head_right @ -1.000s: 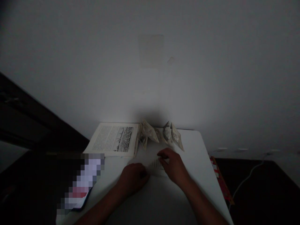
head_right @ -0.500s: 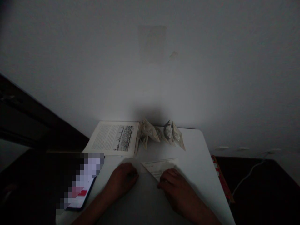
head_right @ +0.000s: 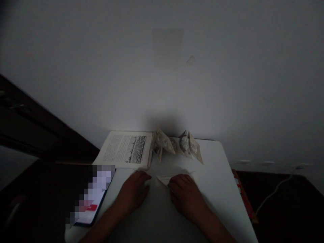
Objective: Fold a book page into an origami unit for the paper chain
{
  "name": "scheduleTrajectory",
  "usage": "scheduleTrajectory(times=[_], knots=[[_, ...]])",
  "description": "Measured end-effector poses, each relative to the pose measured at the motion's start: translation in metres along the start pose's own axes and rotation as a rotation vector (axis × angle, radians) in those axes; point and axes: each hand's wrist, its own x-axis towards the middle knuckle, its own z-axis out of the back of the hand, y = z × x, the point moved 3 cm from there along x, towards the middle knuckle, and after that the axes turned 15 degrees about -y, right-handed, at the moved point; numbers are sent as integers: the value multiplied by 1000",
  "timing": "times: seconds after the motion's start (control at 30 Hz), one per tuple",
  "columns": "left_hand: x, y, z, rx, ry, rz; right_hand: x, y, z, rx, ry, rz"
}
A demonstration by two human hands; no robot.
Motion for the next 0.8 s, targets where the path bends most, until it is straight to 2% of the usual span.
scheduleTrajectory(times=[0.17,0.33,0.43,0.63,0.8], knots=[[-5,-2,-14,71,-32,-193,-2,-3,8,84,-138,-13],[-5,-6,-22,65,-49,-285,-2,-2,14,145,-232,-45],[-5,-6,-23,46,-38,-322,-3,1,14,141,-163,-33],[-9,-6,-23,6,-5,-360,-5,5,8,78,130,-35],[-8,-9,-21,-16,-1,-364,2,8,-3,-31,149,-59]])
